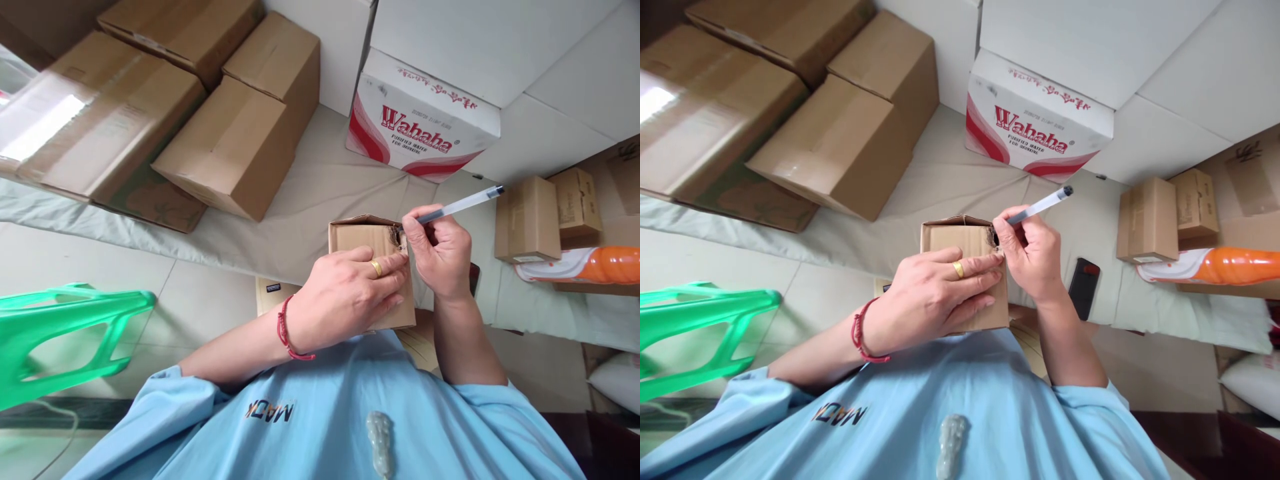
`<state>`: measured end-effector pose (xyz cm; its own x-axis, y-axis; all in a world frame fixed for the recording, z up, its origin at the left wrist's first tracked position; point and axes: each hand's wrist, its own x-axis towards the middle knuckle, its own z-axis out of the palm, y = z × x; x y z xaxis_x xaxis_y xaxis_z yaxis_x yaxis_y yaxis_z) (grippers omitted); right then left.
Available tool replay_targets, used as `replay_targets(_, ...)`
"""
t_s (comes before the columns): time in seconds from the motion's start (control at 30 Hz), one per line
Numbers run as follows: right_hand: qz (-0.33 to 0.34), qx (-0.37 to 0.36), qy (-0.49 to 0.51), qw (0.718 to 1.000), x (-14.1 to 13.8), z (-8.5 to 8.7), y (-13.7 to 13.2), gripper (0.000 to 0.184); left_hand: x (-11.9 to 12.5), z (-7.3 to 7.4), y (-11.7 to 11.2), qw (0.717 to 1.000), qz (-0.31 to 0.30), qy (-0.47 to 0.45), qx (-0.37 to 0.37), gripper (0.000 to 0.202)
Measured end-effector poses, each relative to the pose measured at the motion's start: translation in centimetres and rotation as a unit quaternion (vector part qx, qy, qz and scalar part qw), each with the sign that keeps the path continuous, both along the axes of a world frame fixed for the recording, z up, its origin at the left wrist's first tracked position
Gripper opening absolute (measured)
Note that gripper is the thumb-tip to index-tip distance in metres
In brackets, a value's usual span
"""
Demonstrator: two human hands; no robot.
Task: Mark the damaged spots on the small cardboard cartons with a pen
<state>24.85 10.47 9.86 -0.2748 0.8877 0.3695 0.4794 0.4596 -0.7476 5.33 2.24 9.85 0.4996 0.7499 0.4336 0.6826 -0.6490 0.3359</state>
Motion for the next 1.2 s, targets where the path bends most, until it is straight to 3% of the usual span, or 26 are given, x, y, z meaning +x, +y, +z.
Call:
replay_targets(0.67, -0.028, 0.076, -0.057, 0.995, -0.6, 0.4, -0.1, 0.029, -0.1, -0.2, -0.2, 1.0, 0.001, 0.0, -0.005, 0.036)
replay_targets(0.87, -0.027, 0.038, -0.006, 0.999, 0.6, 1.3, -0.7, 0.026, -0.1, -0.2, -0.1, 1.0, -0.004, -0.003, -0.006, 0.036)
replay_targets(1.2, 0.048, 0.002, -0.038, 0.998, 0.6, 1.7, -0.9, 0.023, 0.0, -0.2, -0.1, 1.0, 0.004, -0.019, 0.007, 0.032)
